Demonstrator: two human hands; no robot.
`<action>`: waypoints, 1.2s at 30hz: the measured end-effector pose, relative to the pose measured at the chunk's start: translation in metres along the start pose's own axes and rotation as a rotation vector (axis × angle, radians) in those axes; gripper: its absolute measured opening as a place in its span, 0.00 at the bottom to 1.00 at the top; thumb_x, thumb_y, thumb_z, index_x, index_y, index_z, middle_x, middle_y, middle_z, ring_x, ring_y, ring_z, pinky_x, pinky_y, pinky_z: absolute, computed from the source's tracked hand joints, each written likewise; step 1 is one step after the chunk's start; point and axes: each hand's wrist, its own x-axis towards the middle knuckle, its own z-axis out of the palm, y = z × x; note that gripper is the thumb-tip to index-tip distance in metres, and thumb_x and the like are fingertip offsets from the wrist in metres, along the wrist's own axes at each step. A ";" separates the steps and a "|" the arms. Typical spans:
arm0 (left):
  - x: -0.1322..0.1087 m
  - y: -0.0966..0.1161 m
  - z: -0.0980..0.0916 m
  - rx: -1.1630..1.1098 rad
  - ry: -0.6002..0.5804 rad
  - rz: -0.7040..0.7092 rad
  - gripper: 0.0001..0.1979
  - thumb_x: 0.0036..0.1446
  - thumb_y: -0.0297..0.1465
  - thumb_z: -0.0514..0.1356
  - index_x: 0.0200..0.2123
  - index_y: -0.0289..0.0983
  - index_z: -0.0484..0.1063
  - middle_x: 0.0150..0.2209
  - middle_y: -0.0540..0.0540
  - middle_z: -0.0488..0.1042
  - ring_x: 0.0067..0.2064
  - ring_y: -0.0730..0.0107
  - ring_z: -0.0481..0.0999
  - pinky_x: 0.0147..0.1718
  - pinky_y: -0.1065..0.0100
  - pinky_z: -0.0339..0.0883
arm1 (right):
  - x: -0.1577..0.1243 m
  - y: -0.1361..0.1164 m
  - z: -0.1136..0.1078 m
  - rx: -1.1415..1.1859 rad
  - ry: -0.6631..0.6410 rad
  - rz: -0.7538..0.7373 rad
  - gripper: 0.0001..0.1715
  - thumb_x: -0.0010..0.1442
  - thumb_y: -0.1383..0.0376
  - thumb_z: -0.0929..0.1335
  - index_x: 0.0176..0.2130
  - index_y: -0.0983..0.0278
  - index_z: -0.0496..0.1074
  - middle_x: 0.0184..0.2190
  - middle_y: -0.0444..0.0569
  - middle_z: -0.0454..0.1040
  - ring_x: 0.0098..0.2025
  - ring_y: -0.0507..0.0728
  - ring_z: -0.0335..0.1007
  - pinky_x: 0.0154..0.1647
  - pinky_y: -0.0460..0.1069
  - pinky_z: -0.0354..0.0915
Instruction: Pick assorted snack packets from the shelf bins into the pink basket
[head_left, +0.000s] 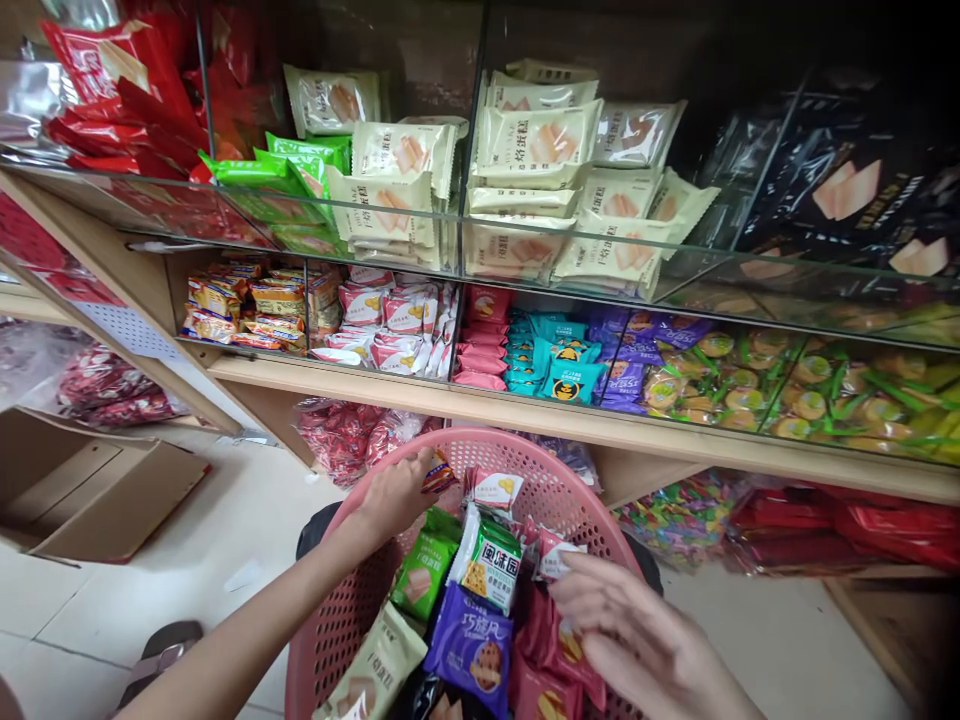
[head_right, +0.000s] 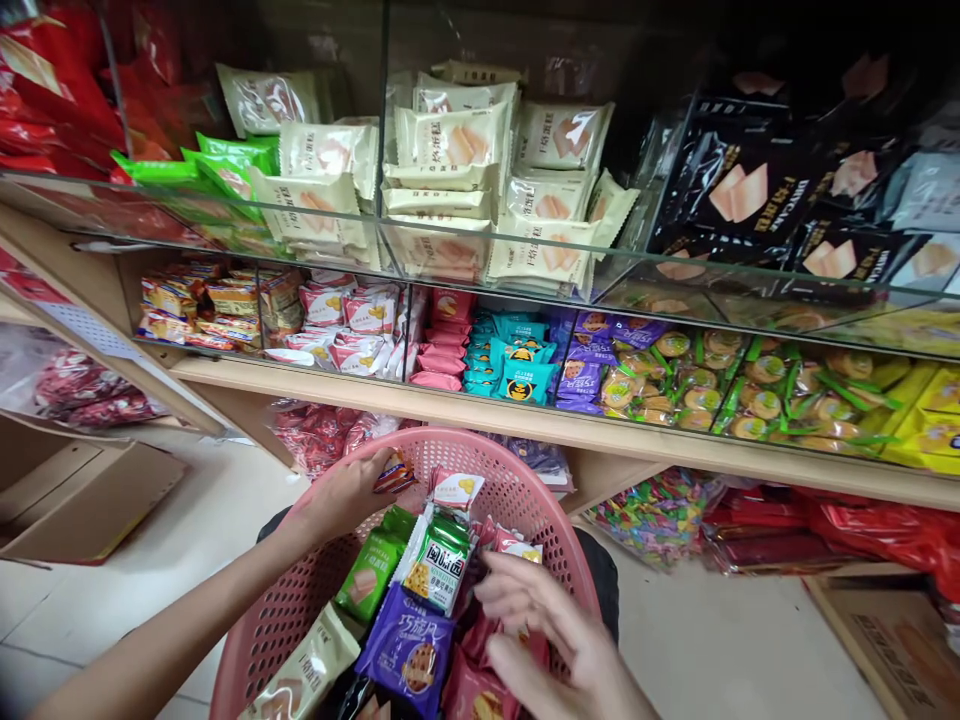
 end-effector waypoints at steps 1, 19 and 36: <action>-0.004 0.000 -0.003 0.026 -0.020 -0.018 0.21 0.54 0.31 0.58 0.51 0.34 0.61 0.43 0.37 0.76 0.45 0.55 0.76 0.39 0.63 0.67 | 0.007 -0.007 0.005 -0.191 -0.023 -0.078 0.24 0.59 0.55 0.65 0.54 0.52 0.64 0.50 0.51 0.70 0.53 0.61 0.64 0.56 0.58 0.59; -0.058 0.023 0.008 0.342 -0.270 -0.381 0.26 0.60 0.19 0.43 0.63 0.25 0.49 0.48 0.32 0.73 0.46 0.56 0.76 0.40 0.60 0.72 | 0.110 -0.015 0.029 -0.645 -0.166 -0.518 0.16 0.63 0.64 0.61 0.50 0.60 0.68 0.47 0.47 0.72 0.51 0.55 0.64 0.53 0.52 0.60; -0.046 0.009 0.026 0.294 -0.246 -0.311 0.26 0.62 0.29 0.49 0.62 0.25 0.51 0.43 0.31 0.75 0.45 0.53 0.76 0.41 0.58 0.70 | 0.200 -0.016 0.081 -0.693 -0.366 -0.062 0.10 0.58 0.65 0.66 0.40 0.68 0.71 0.39 0.51 0.75 0.41 0.55 0.71 0.44 0.52 0.67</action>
